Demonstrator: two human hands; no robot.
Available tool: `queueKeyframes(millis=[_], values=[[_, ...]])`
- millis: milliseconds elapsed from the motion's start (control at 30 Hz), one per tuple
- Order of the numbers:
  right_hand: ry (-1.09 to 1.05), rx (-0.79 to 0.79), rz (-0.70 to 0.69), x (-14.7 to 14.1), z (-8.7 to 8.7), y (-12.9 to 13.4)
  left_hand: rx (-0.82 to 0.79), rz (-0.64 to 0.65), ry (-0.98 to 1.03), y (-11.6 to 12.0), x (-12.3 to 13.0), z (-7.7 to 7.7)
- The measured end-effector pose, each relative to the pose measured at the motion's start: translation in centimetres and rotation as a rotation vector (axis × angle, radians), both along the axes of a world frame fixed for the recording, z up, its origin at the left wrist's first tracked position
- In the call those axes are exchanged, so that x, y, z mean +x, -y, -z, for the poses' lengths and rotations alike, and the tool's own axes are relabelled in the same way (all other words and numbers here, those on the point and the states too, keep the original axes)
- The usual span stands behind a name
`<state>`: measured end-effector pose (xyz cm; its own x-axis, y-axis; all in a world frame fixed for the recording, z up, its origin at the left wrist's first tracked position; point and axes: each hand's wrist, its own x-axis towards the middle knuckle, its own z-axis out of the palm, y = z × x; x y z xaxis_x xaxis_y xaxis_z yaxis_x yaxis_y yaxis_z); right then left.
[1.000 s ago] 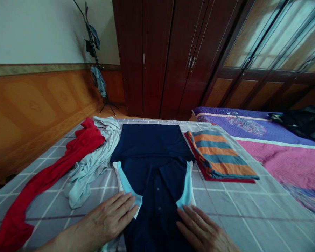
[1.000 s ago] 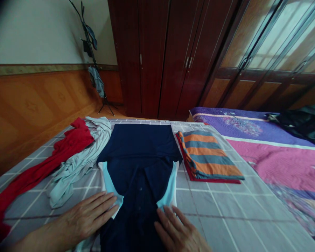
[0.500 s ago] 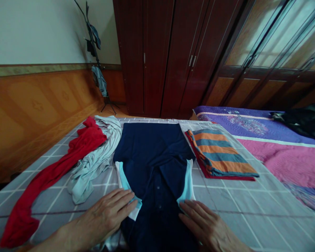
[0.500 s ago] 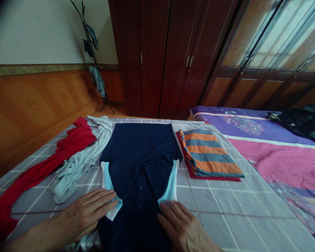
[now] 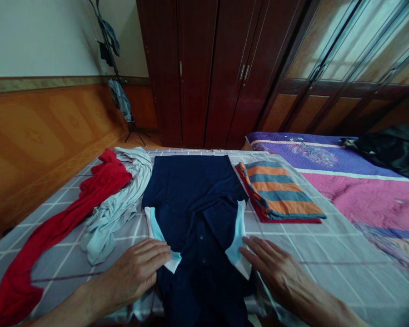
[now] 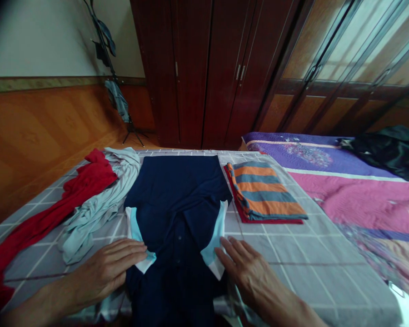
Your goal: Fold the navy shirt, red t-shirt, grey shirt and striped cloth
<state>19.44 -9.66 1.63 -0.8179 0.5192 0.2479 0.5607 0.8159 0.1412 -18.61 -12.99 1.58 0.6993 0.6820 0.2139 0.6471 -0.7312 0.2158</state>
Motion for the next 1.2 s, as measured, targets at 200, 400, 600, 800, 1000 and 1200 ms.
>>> queueKeyframes(millis=[200, 400, 600, 800, 1000, 1200], values=[[0.155, -0.002, -0.072, -0.1, 0.3, -1.6, 0.177, -0.023, -0.141, 0.2, 0.1, 1.1], [0.093, -0.070, -0.134, -1.6, -0.3, -3.4, 0.192, -0.002, -0.088, -0.8, -0.5, 1.8], [-0.050, -0.258, -0.047, -2.3, -0.7, -3.9, 0.122, -0.046, -0.031, -1.4, -0.8, 1.8], [-0.004, -0.451, -0.115, -2.4, -1.6, -3.6, 0.088, 0.024, -0.039, -1.5, -0.9, 1.8], [-0.089, -0.552, -0.116, -2.5, -5.8, -2.2, -0.001, 0.072, -0.105, -0.2, -0.5, -0.3], [0.044, -0.607, -0.088, -3.3, -6.3, -1.7, -0.004, 0.105, -0.253, 0.5, 1.3, -3.1]])
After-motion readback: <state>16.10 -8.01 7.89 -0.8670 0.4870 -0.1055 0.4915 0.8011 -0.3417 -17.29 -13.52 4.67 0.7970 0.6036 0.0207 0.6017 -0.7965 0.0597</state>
